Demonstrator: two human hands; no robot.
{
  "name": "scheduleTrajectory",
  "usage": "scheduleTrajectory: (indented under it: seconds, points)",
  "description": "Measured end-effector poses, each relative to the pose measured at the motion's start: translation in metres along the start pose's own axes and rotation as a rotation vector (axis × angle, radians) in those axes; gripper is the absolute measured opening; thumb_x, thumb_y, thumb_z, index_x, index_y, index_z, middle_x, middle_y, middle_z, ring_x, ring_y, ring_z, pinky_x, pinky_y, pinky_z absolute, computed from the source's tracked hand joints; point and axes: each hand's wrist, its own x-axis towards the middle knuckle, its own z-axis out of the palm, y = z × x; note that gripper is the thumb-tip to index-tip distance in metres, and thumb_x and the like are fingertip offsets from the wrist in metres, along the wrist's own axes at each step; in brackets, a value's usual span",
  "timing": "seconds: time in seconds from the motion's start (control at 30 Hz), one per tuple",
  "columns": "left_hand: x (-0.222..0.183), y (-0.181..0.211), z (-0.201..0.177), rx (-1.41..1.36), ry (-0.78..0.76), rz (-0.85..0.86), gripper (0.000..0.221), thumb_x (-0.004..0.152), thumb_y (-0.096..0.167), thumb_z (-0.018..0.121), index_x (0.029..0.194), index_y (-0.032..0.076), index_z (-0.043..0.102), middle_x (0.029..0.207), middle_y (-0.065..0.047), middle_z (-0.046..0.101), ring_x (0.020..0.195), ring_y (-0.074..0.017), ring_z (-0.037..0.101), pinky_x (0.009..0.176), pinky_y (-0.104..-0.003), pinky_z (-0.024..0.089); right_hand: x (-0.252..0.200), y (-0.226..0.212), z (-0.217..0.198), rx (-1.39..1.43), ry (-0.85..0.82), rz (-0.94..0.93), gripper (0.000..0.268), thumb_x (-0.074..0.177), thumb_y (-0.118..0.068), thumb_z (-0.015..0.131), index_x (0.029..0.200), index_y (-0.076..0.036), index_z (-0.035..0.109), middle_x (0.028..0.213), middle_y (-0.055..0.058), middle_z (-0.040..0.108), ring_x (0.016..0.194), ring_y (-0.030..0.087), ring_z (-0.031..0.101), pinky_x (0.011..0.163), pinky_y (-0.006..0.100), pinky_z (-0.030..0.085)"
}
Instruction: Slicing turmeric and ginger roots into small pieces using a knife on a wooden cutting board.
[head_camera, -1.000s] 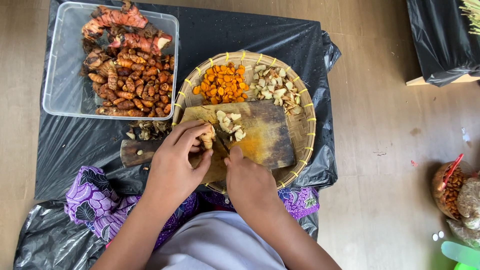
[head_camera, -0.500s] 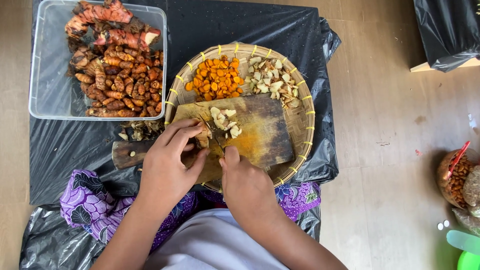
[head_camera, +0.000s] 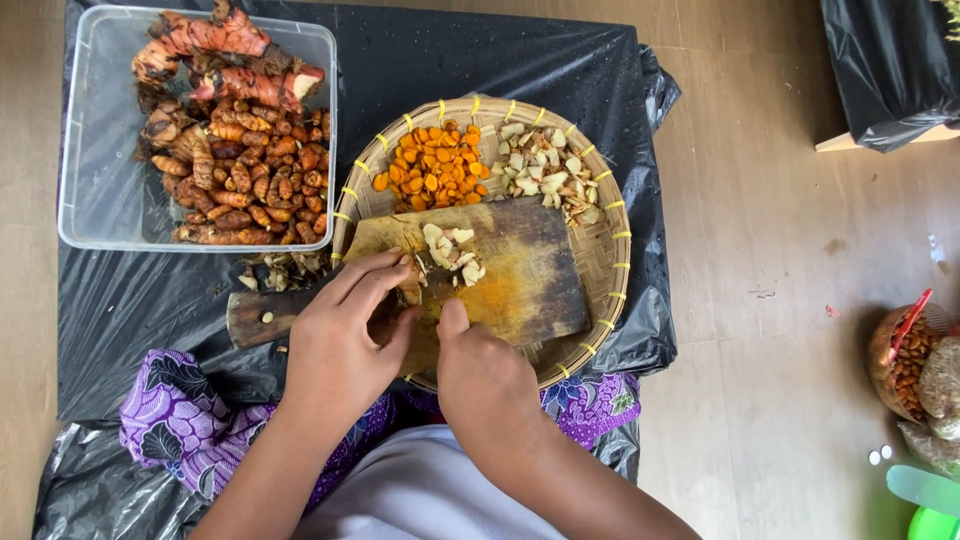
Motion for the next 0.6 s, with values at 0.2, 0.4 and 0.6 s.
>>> scheduleTrajectory:
  seconds: [0.2,0.4,0.6]
  points:
    - [0.0,-0.005,0.002,-0.039,0.007,0.011,0.046,0.069,-0.003,0.079,0.114,0.004,0.072,0.12,-0.009,0.073,0.104,-0.0242,0.073,0.084,-0.032,0.057,0.019,0.006,-0.006,0.364,-0.272,0.008,0.016,0.101,-0.012,0.049,0.109,0.0,0.043,0.068,0.013,0.069,0.055,0.031,0.073,0.047,0.041,0.06]
    - [0.004,-0.014,0.002,0.028,-0.036,0.04,0.039,0.08,0.006,0.085,0.117,0.004,0.073,0.115,-0.012,0.072,0.101,-0.034,0.074,0.076,-0.039,0.066,0.029,0.006,0.021,0.207,-0.244,-0.074,0.039,0.111,-0.021,0.035,0.134,0.009,0.048,0.064,0.009,0.067,0.051,0.021,0.071,0.046,0.037,0.063]
    - [0.005,-0.012,-0.002,0.013,-0.039,0.048,0.041,0.08,0.003,0.085,0.118,0.001,0.071,0.116,-0.015,0.07,0.099,-0.0359,0.074,0.072,-0.037,0.068,0.005,0.005,0.013,0.147,-0.212,-0.06,0.032,0.113,-0.025,0.035,0.123,0.001,0.05,0.06,0.007,0.064,0.049,0.021,0.07,0.043,0.035,0.061]
